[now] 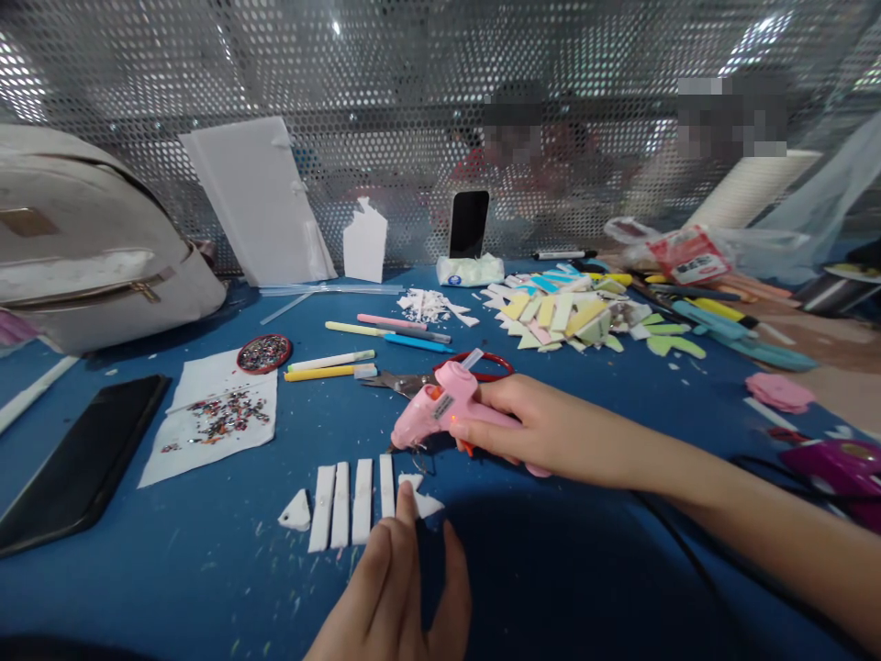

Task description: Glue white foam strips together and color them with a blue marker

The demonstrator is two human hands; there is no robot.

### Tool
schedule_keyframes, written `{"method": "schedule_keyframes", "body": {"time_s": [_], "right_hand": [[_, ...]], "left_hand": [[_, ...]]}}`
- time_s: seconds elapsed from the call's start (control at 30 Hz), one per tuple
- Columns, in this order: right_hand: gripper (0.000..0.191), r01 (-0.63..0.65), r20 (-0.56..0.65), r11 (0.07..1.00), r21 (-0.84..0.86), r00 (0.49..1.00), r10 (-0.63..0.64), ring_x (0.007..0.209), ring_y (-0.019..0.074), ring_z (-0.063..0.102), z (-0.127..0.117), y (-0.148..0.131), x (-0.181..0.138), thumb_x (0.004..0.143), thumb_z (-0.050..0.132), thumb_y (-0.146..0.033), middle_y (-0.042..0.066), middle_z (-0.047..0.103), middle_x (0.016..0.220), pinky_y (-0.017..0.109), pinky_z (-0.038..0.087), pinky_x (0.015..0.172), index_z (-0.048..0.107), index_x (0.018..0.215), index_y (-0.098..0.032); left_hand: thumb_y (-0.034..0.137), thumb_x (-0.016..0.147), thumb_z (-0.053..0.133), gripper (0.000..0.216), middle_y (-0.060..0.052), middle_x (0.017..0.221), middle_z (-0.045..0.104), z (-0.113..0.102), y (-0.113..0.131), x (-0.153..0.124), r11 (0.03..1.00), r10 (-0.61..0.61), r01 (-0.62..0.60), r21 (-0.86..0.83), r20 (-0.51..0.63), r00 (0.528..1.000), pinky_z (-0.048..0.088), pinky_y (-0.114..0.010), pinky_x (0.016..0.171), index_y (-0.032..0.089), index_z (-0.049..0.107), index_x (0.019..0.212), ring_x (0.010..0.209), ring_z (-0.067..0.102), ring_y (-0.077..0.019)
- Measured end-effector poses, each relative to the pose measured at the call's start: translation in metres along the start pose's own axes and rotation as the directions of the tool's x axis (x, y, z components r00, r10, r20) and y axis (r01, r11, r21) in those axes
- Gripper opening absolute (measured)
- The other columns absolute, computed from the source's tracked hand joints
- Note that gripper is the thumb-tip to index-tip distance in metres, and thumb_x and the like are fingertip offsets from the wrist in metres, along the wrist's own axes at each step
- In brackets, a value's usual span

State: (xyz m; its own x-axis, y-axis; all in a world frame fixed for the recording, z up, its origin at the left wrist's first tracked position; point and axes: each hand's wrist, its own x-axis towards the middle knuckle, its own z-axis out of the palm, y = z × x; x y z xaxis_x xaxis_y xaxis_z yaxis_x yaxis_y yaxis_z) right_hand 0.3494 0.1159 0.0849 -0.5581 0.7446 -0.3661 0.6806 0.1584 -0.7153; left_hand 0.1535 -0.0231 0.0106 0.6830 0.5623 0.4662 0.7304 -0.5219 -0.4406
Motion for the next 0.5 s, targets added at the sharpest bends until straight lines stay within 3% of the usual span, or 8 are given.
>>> {"method": "schedule_keyframes", "body": {"time_s": [0.23, 0.43, 0.5], "right_hand": [[0.044, -0.019, 0.02, 1.0, 0.017, 1.0, 0.019, 0.053, 0.0111, 0.043, -0.0016, 0.0003, -0.0014, 0.089, 0.061, -0.06, -0.003, 0.047, 0.067, 0.019, 0.035, 0.042, 0.065, 0.082, -0.017], [0.047, -0.008, -0.009, 1.0, -0.005, 1.0, 0.007, 0.051, 0.0113, 0.046, -0.0017, 0.0015, -0.0016, 0.09, 0.058, -0.061, -0.002, 0.05, 0.065, 0.02, 0.038, 0.042, 0.066, 0.08, -0.016], [0.047, -0.006, -0.008, 1.0, -0.003, 1.0, 0.006, 0.05, 0.0116, 0.046, -0.0017, 0.0027, -0.0017, 0.089, 0.059, -0.062, -0.002, 0.05, 0.064, 0.02, 0.037, 0.042, 0.067, 0.08, -0.016]], "left_hand": [[0.073, 0.091, 0.059, 0.067, -0.014, 0.104, 0.078, 0.0015, 0.001, 0.0002, 0.999, -0.016, 0.015, -0.039, -0.011, 1.0, 0.04, -0.043, 0.091, 0.01, 0.07, 0.11, 0.1, 0.073, -0.0331], [0.046, 0.078, 0.086, 0.048, -0.013, 0.105, 0.078, 0.0015, -0.0025, 0.0, 1.0, 0.017, -0.017, 0.002, -0.019, 1.0, 0.042, -0.041, 0.09, 0.012, 0.071, 0.109, 0.098, 0.073, -0.032], [0.047, 0.076, 0.088, 0.05, -0.012, 0.106, 0.079, 0.0016, -0.0025, -0.0003, 1.0, 0.018, -0.018, 0.011, -0.018, 1.0, 0.042, -0.04, 0.091, 0.014, 0.072, 0.109, 0.1, 0.072, -0.0315]]}}
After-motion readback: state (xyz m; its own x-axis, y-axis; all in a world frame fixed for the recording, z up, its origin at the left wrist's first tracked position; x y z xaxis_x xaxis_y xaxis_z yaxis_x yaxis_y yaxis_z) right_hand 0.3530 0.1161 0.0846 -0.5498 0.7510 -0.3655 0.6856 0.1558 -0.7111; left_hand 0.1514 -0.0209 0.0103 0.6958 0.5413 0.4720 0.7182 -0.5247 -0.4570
